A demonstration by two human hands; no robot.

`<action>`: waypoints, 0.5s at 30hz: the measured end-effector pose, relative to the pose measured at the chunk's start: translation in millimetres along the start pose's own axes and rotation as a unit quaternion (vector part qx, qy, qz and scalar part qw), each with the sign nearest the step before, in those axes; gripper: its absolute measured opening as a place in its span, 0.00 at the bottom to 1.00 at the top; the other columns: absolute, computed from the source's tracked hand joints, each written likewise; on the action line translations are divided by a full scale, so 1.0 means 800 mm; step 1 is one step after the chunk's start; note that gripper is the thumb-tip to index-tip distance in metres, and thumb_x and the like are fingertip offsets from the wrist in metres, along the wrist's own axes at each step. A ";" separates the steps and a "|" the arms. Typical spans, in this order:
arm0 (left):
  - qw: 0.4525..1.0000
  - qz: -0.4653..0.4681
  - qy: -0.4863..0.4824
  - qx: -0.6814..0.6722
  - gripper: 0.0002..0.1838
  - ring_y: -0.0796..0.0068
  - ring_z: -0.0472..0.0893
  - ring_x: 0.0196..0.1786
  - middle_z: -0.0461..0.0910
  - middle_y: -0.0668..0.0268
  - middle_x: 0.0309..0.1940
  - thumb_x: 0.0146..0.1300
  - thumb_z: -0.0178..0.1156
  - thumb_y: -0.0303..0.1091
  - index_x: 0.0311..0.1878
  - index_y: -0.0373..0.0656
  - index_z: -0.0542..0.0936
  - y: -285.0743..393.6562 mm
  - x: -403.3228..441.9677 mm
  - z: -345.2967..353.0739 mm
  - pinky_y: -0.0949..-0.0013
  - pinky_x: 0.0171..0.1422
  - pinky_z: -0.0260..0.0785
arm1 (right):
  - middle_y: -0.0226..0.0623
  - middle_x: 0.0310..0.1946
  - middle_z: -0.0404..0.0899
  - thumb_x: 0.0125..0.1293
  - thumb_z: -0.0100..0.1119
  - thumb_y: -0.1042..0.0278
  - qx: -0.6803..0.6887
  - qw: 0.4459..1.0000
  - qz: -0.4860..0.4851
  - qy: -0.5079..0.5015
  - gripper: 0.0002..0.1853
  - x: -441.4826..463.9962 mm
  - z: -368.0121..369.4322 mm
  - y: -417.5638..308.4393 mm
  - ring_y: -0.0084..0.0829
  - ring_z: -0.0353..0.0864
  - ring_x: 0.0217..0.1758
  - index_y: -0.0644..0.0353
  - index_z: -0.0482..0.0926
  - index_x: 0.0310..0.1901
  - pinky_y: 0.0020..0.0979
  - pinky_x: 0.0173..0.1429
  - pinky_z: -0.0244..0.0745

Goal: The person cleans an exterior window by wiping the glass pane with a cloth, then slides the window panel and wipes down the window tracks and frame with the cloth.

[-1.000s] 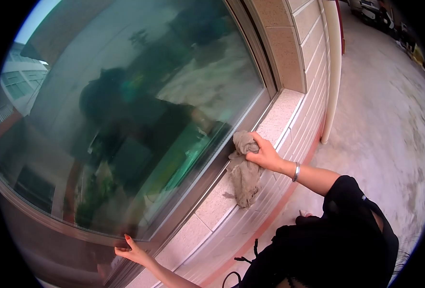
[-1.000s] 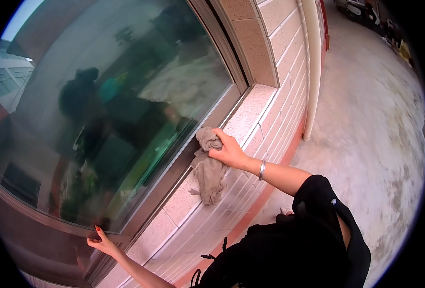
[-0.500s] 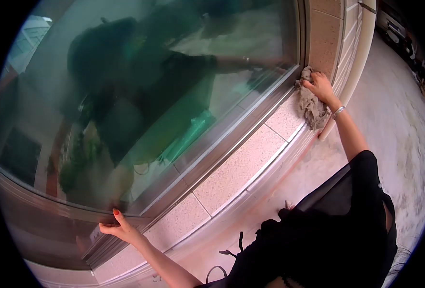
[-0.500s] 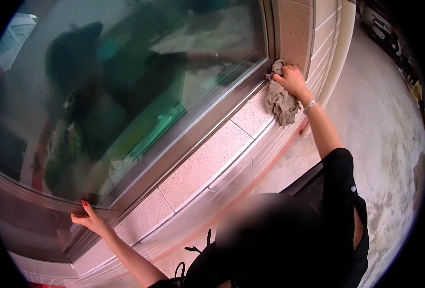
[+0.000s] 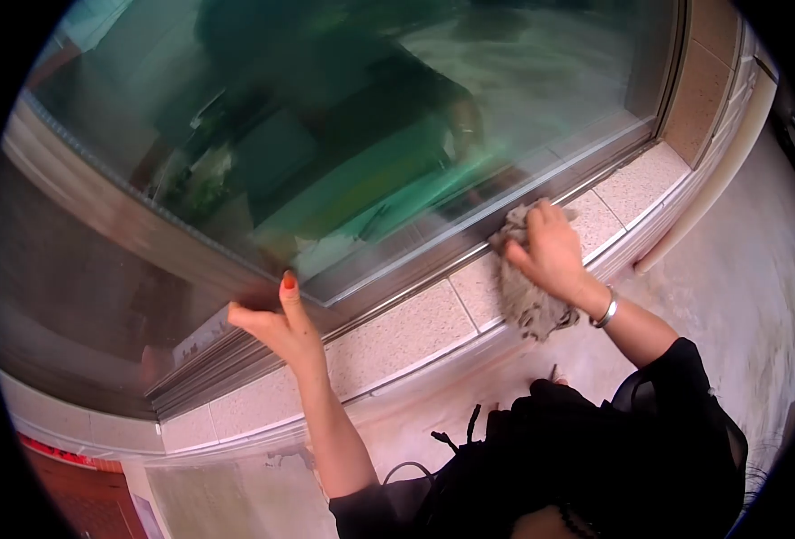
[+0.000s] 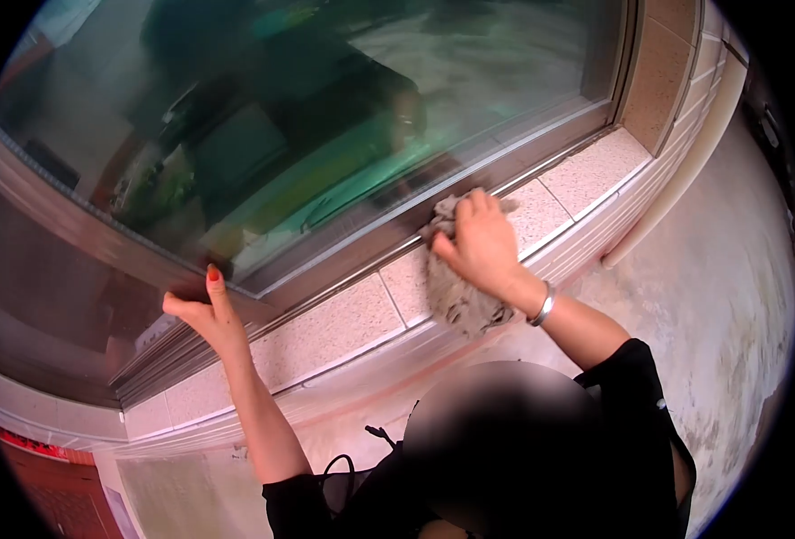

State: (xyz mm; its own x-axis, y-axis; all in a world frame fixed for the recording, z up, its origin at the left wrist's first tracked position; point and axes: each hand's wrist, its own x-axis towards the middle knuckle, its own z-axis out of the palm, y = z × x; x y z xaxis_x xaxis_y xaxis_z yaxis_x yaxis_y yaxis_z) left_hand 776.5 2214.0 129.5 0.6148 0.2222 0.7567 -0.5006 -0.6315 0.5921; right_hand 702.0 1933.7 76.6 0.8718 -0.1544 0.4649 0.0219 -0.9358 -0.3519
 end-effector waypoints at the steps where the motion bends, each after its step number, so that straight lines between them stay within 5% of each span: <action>1: 1.000 -0.002 -0.008 0.015 0.39 0.55 0.65 0.54 0.62 0.49 0.48 0.61 0.62 0.52 0.56 0.24 0.59 0.001 0.000 -0.003 0.59 0.63 0.56 | 0.51 0.36 0.71 0.52 0.60 0.56 0.035 0.998 -0.037 -0.026 0.22 -0.002 0.012 -0.039 0.47 0.73 0.43 0.71 0.72 0.33 0.41 0.43 0.76; 6: 0.994 -0.033 -0.082 -0.065 0.27 0.56 0.70 0.50 0.68 0.51 0.46 0.65 0.60 0.43 0.53 0.30 0.64 -0.016 -0.003 -0.022 0.61 0.58 0.61 | 0.49 0.37 0.73 0.54 0.61 0.53 0.154 0.955 -0.231 -0.107 0.22 -0.001 0.079 -0.171 0.46 0.74 0.44 0.69 0.73 0.35 0.41 0.45 0.76; 8: 0.996 -0.029 -0.087 0.006 0.23 0.57 0.71 0.47 0.69 0.54 0.45 0.64 0.60 0.41 0.51 0.33 0.66 -0.029 -0.017 -0.038 0.63 0.55 0.62 | 0.49 0.38 0.73 0.54 0.61 0.52 0.198 0.926 -0.296 -0.125 0.23 -0.004 0.087 -0.186 0.46 0.75 0.45 0.69 0.74 0.36 0.41 0.45 0.76; 10: 0.998 -0.006 -0.066 0.007 0.22 0.55 0.70 0.48 0.69 0.53 0.46 0.64 0.60 0.39 0.51 0.33 0.67 -0.072 -0.044 -0.067 0.59 0.55 0.61 | 0.47 0.35 0.73 0.54 0.63 0.54 0.254 0.918 -0.300 -0.057 0.21 -0.006 0.088 -0.177 0.46 0.76 0.41 0.67 0.73 0.35 0.41 0.45 0.75; 15: 0.953 0.058 -0.053 0.292 0.24 0.50 0.65 0.55 0.68 0.50 0.52 0.64 0.58 0.44 0.54 0.34 0.68 -0.131 -0.107 -0.137 0.52 0.60 0.58 | 0.47 0.35 0.75 0.52 0.66 0.60 0.192 0.961 -0.196 -0.033 0.22 -0.004 0.002 -0.066 0.47 0.77 0.39 0.64 0.73 0.44 0.41 0.43 0.76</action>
State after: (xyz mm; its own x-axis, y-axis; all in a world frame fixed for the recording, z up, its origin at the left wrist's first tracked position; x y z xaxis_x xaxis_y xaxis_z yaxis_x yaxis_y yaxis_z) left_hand 709.2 2342.7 33.3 0.6500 0.0696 0.7568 -0.1631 -0.9598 0.2283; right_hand 698.5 1983.9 92.4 0.7889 0.2190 0.5741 0.5228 -0.7303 -0.4397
